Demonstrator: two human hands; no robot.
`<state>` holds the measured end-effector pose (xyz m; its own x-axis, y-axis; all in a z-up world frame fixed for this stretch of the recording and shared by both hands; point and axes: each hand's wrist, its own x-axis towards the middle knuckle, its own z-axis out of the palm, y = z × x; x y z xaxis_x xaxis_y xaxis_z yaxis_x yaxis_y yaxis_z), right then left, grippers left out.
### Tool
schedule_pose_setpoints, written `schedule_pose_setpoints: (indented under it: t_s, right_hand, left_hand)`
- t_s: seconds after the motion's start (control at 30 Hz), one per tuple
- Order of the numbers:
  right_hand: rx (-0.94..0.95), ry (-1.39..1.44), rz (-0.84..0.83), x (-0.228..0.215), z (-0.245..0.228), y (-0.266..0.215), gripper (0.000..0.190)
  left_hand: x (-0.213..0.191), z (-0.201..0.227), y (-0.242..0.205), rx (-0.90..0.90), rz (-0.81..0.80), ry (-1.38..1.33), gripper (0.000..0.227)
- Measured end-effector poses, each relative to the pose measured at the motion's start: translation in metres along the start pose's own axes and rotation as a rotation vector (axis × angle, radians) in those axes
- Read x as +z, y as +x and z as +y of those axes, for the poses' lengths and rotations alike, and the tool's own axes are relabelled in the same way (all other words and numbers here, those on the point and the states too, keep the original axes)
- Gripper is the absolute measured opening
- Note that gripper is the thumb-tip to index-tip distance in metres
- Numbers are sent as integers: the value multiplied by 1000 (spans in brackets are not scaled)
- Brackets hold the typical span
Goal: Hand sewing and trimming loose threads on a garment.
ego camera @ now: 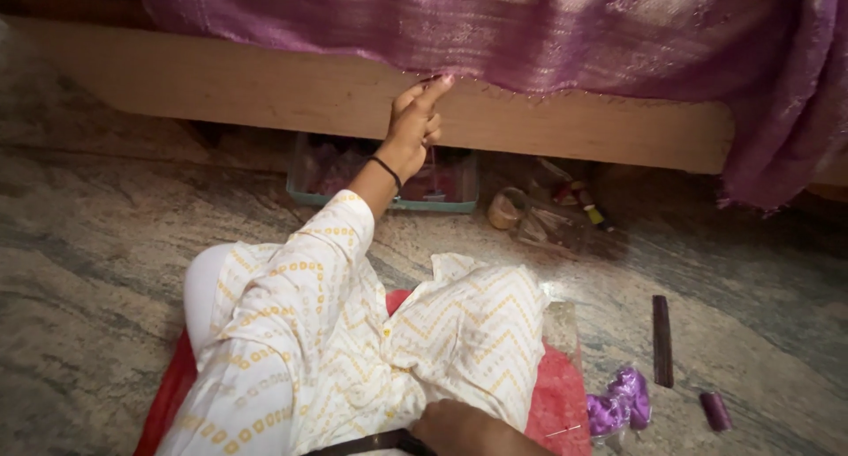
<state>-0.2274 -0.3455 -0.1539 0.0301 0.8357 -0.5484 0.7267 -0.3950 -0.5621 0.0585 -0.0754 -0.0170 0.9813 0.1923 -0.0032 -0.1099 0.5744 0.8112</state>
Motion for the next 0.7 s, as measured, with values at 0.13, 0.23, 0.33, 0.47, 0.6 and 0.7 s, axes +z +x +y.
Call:
schedule_pose_setpoints:
  t_s: [0.13,0.23,0.33,0.47,0.6,0.7]
  right_hand:
    - [-151,116,96,-153,-97,-71,33]
    - [-175,426,462,-201,-136,-103,29]
    - [-494,578,644,-219,-124,-128,37]
    - [-505,573,697,-249,-165,-137,36]
    - [-502,590,746,-267,-205,-156,35]
    - [-487,609,780,-265,-229,-162,34]
  left_hand:
    - [1,-8,5,39,52,-5,25]
    - [-1,-12,-2,61,54,39,21]
    - [-3,-9,-6,67,41,53,17]
    - [-5,-9,-3,95,25,76,13]
    - [-2,-9,-4,109,5,61,13]
    - [1,-9,-3,97,3,61,13]
